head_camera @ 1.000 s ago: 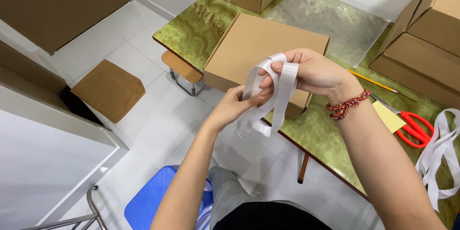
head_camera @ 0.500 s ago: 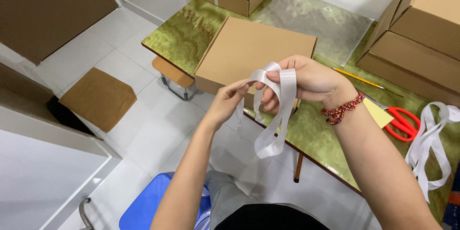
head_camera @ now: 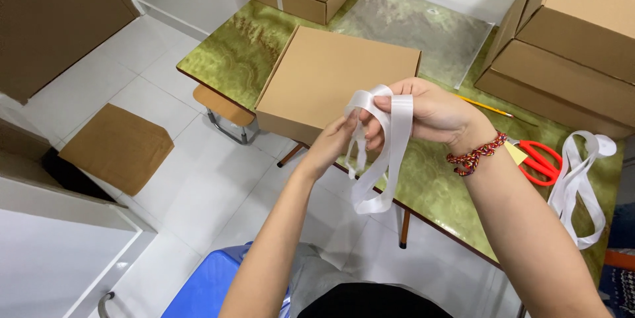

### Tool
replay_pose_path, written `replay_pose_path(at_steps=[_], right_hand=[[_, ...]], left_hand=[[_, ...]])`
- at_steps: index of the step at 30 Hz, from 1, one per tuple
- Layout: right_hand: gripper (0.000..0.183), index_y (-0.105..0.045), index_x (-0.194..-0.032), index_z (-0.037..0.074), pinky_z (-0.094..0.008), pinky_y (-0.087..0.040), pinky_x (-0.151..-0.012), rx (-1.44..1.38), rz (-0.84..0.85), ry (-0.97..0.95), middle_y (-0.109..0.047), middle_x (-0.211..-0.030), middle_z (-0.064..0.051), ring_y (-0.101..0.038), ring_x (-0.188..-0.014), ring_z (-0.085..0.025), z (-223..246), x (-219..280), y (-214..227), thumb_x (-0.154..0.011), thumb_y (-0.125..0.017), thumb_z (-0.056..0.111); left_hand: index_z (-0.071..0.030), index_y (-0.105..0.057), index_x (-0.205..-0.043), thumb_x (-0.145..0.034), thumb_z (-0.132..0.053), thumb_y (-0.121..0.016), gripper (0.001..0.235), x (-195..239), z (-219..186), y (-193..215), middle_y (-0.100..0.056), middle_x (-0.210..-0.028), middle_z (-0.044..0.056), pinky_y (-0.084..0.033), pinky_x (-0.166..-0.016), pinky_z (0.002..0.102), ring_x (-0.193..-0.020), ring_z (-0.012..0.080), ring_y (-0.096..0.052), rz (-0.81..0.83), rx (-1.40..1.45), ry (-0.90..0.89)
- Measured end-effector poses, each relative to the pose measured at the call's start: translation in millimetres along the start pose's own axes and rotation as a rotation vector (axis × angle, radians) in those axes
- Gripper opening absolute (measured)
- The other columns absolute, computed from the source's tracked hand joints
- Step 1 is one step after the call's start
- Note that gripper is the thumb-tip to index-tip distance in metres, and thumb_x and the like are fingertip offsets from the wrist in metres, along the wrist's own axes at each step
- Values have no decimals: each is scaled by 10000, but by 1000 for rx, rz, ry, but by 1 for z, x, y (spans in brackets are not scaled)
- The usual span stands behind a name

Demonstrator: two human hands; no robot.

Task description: Unpacking a garment from a cardboard box and hanging it on a clothing rack

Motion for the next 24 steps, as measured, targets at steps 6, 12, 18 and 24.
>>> replay_pose_path(at_steps=[6,12,18,24], right_hand=[[295,-730,-1058,-88,-573,-670,-754,10,-67,-19,-812,-956,-283,-817,-868,-405,-8,-6,29,-1054,-608,181],[298,-726,-1093,-78,-583,-665,-777,-1,-104,-16,-816,-980,-247,-816,-889,-388,-12,-8,38,-1063,-604,193],[333,-705,-1189,-72,-570,-646,-868,1,-262,56,-795,-1111,-215,-787,-992,-364,-1,-14,68,-1079,-594,222],[340,-712,-1234,23,-481,-618,-1016,49,-452,110,-750,-1347,-108,-745,-1217,-268,-2,-17,96,-1082,-602,307]], left_hand=[[-179,-766,-1327,-1135,-468,-549,409,-19,56,0,-778,-1230,23,-520,-1065,379,-1178,109,-643,39,-86,-92],[-85,-815,-1029,-1068,-288,-689,242,7,5,-9,-766,-859,15,-568,-803,290,-851,107,-635,10,-74,-81],[-84,-760,-792,-1076,-349,-674,398,38,-35,-17,-672,-629,-34,-459,-643,236,-693,74,-550,-58,-286,-28],[-122,-748,-825,-1106,-417,-626,426,-1,122,46,-737,-677,-43,-527,-684,217,-655,55,-615,-10,-243,94]])
Point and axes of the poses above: each hand's wrist, its own x-axis away from the middle knuckle, its own y-axis out of the back of the hand, z = x × y, the point moved 10 cm from there along -x, towards the middle knuckle
